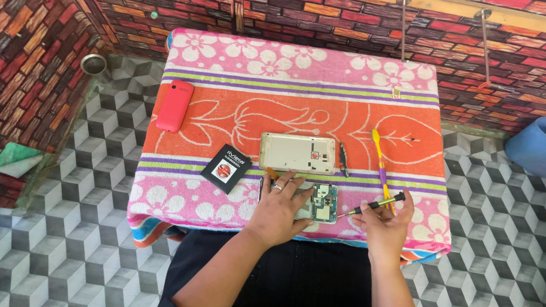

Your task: The person disassembles a smartphone on a towel-covered table. They remove the back cover and battery, then use a screwdriver to unscrew and lift out internal components, setting parts aside while working through the phone's internals.

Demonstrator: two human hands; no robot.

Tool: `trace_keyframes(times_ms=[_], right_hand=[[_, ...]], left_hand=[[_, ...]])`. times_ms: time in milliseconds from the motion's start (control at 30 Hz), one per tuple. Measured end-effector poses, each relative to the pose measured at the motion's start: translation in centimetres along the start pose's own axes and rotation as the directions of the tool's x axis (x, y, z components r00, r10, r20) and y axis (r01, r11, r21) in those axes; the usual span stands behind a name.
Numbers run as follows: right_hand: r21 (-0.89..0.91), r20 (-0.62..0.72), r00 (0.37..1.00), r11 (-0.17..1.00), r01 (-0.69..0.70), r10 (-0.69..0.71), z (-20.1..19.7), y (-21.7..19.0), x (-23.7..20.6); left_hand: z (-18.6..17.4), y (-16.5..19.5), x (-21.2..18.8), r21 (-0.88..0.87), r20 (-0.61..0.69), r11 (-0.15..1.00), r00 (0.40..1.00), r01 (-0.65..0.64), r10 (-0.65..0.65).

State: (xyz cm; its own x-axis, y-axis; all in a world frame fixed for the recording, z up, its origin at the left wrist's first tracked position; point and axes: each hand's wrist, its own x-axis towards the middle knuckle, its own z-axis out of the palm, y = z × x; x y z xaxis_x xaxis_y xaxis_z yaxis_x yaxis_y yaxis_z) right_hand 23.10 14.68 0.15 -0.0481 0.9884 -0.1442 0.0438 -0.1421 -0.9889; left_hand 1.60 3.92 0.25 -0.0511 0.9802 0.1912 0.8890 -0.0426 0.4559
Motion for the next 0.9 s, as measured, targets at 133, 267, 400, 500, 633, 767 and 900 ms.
trace_keyframes(times_ms=[133, 267, 400, 500, 633, 767, 900], right_hand=[[-0.049, 0.019, 0.999, 0.998, 0.048, -0.047, 0.5, 0.1, -0.2], [-0.047, 0.012, 0.999, 0.998, 0.050, -0.049, 0.7, 0.2, 0.2], [-0.003, -0.015, 0.998, 0.998, -0.065, 0.065, 0.8, 0.2, 0.8], [-0.024, -0.010, 1.000, 0.999, -0.025, 0.025, 0.9, 0.6, 0.5], [0.008, -0.013, 0.999, 0.999, 0.048, -0.048, 0.9, 1.1, 0.2], [0.051, -0.004, 0.998, 0.997, 0.055, -0.055, 0.8, 1.0, 0.4], [-0.003, 0.035, 0.987, 0.988, 0.154, -0.154, 0.8, 0.7, 0.2]], left_hand=[[0.1, 0.0, -0.1, -0.007, -0.006, 1.000, 1.000, -0.002, 0.001], [0.0, 0.1, -0.1, -0.018, -0.018, 1.000, 1.000, -0.003, 0.003], [-0.1, 0.0, -0.1, -0.019, -0.036, 1.000, 0.999, -0.016, 0.015], [0.0, 0.0, -0.1, -0.025, -0.042, 1.000, 0.999, -0.016, 0.015], [0.2, -0.1, -0.1, -0.030, -0.039, 0.999, 0.999, -0.015, 0.014], [0.3, -0.2, 0.0, -0.028, -0.024, 1.000, 1.000, -0.009, 0.009], [0.3, -0.3, -0.1, -0.040, -0.040, 0.999, 0.999, -0.016, 0.014]])
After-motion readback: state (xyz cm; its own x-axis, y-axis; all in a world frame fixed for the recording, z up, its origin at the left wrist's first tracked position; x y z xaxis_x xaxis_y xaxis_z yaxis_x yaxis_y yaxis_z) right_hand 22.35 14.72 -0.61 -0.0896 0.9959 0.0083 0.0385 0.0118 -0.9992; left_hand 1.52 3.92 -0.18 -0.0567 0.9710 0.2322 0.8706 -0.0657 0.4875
